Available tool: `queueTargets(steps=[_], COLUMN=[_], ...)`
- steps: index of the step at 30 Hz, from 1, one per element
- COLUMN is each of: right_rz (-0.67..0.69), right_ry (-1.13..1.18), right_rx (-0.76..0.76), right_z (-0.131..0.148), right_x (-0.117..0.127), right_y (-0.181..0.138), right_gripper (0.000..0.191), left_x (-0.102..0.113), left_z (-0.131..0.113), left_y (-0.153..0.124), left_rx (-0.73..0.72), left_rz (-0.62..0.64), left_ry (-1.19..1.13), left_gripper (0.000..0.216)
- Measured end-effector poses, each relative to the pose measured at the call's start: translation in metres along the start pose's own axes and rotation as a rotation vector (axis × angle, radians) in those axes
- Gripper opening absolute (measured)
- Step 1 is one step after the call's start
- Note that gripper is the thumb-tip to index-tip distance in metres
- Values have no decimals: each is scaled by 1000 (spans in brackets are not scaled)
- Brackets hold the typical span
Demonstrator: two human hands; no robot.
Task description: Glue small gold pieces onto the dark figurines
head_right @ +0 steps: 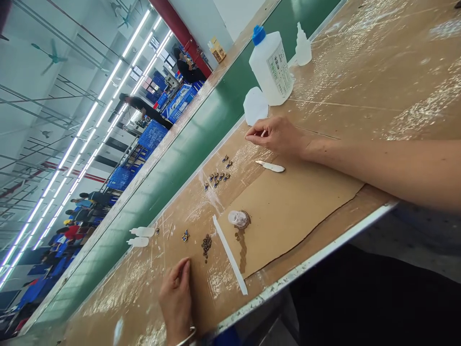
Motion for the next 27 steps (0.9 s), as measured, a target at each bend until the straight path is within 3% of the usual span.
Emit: queueTargets(steps=[8, 20, 27], right_rz=[6, -11, -2], right_ry=[-24, -6, -26], right_rx=[-2, 18, 28], right_z=[0, -1, 2], right_x=[1, 3, 4], right_y=[-1, 0, 2], right_gripper=[23, 26, 24], left_x=[-10, -13, -6], left_z=[-49, -68, -91], left_y=[-19, -23, -59], left_rx=[-202, -505, -627], left_rz=[57, 2, -79], left_ry=[-59, 167, 371], left_gripper=[27, 19, 7])
Point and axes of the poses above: each hand's wrist, its own y-axis towards the middle knuckle, its own x-axis out of the back of the hand, z = x × y, the point moved 7 cm from there along y, towards the middle knuckle, and after that the axes turned 11 degrees about x, right-handed, at the moved point
